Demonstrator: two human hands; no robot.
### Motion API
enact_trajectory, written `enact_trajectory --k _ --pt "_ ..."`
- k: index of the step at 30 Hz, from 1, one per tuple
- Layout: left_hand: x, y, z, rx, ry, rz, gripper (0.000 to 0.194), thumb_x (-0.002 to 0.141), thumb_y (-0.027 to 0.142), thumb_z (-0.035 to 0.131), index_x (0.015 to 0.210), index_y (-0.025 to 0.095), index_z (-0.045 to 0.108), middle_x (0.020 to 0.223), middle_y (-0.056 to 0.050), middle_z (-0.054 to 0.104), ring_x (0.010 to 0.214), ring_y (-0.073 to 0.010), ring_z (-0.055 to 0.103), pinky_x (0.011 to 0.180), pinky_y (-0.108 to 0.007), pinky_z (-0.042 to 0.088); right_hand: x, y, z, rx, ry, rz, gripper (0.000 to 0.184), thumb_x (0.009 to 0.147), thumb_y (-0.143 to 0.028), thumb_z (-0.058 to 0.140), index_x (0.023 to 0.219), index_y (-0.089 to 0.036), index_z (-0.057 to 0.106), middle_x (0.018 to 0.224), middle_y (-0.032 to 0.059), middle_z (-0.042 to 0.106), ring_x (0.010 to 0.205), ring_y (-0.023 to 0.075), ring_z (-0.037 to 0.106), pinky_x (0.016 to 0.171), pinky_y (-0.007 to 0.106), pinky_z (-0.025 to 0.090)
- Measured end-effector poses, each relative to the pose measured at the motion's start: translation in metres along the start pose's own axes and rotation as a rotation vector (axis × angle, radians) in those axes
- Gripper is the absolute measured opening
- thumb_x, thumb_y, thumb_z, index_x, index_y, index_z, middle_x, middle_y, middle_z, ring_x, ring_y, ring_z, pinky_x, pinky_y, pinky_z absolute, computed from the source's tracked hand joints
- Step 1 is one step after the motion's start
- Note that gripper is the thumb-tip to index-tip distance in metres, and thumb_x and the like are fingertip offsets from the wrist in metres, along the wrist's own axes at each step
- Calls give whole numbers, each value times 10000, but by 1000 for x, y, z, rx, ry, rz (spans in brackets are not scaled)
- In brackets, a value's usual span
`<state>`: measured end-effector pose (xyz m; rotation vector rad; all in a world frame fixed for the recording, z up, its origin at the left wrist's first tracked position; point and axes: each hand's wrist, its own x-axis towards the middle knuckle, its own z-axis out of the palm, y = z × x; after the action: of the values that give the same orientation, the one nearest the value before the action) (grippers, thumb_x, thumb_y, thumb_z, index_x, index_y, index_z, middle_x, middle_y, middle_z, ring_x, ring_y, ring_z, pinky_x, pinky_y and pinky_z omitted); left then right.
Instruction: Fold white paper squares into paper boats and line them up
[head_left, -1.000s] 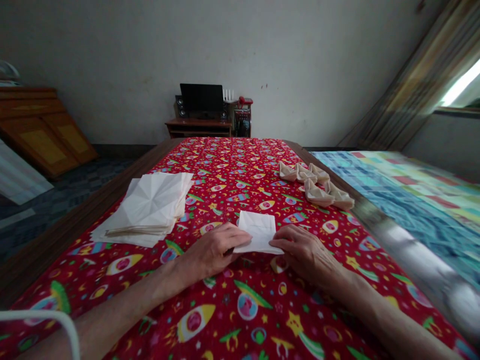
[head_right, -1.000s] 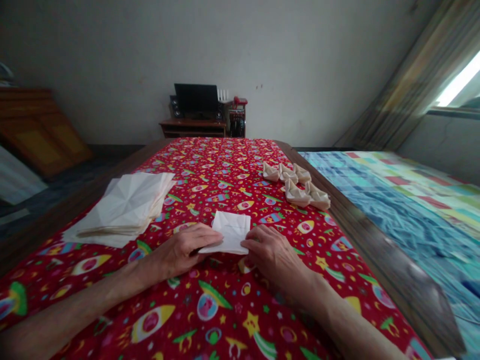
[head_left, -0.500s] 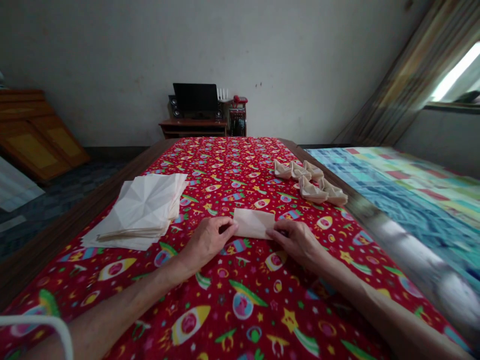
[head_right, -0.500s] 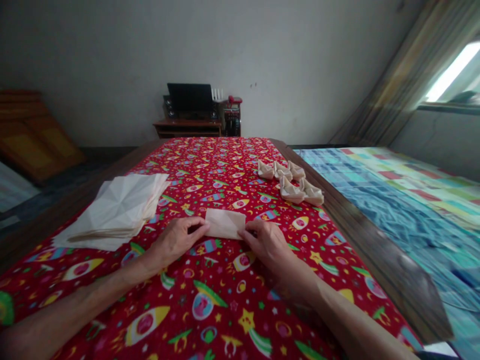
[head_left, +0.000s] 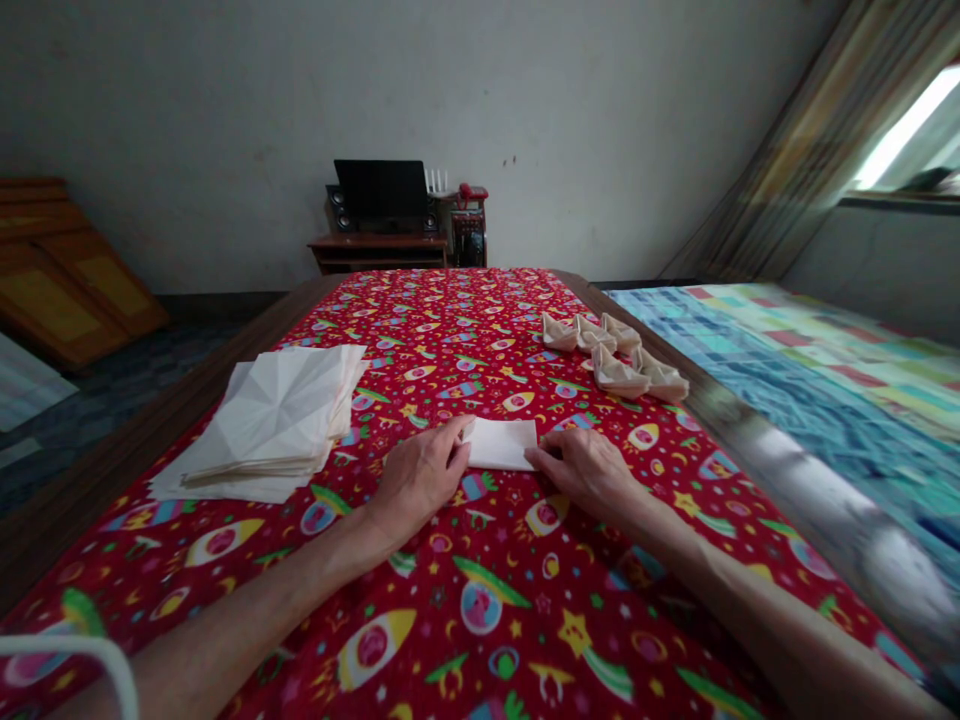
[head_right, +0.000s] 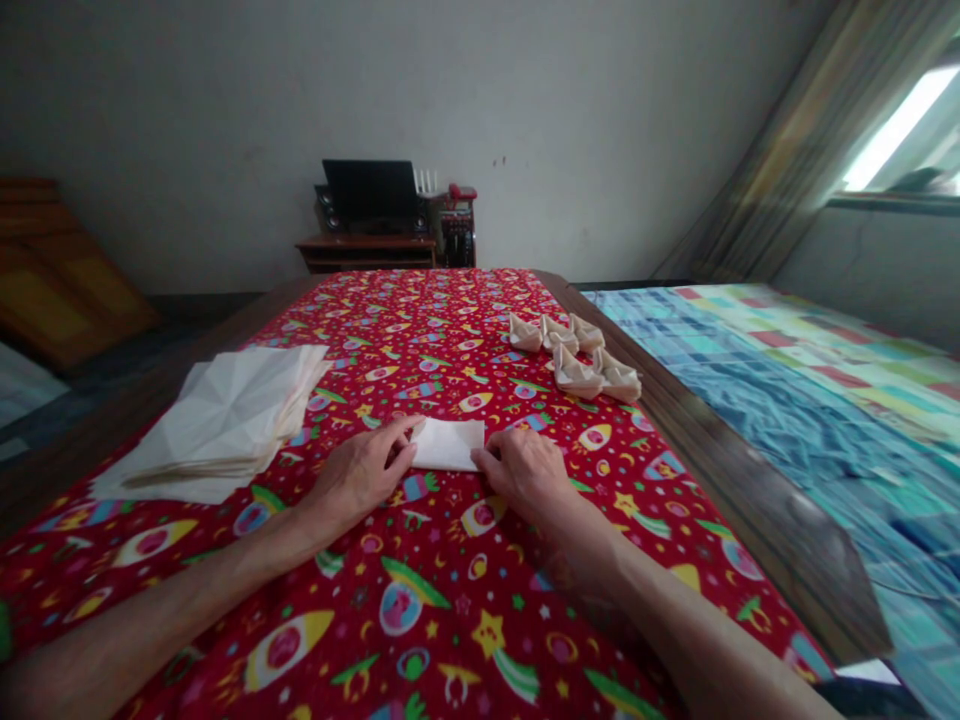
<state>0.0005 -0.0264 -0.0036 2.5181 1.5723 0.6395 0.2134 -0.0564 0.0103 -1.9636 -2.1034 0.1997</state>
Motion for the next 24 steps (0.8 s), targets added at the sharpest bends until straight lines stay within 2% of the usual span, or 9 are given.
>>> enact_trajectory --k 4,9,12,17,20,24 --pt "0 1 2 72 29 66 274 903 267 439 1126 250 598 1004 -25 690 847 -197 649 682 -278 480 0 -3 -2 -65 -5 -10 334 875 -391 470 668 -202 652 664 36 656 637 150 587 538 247 282" --pt "-3 4 -2 143 51 150 263 939 267 388 1060 223 617 924 -37 621 840 -173 613 700 -261 484 1 -4 -3 -109 -29 -14 330 883 -394 466 699 -204 663 685 44 669 651 159 605 536 249 287" --pt "-6 7 -4 121 62 236 273 947 251 366 1028 194 621 989 -62 592 925 -188 586 796 -305 489 2 -3 -1 -126 -31 -14 337 886 -401 458 706 -203 663 694 47 674 653 167 613 532 253 287" --pt "-14 12 0 45 19 433 318 946 199 368 1201 147 551 1268 -88 566 1216 -217 479 1080 -430 336 2 -1 3 -167 1 -17 339 887 -410 448 719 -206 661 707 55 677 662 174 614 539 255 288" --pt "-22 15 1 30 -73 450 368 949 217 370 1289 137 486 1353 -84 512 1290 -209 421 1111 -421 309 2 -2 2 -166 -9 -31 350 894 -410 433 710 -210 655 692 52 672 664 175 614 541 258 283" --pt "-28 19 1 26 -139 452 412 957 245 353 1354 155 418 1426 -82 427 1349 -209 338 1121 -425 300 0 -2 1 -174 -7 -38 367 905 -410 416 704 -211 649 693 53 672 670 182 618 539 262 282"
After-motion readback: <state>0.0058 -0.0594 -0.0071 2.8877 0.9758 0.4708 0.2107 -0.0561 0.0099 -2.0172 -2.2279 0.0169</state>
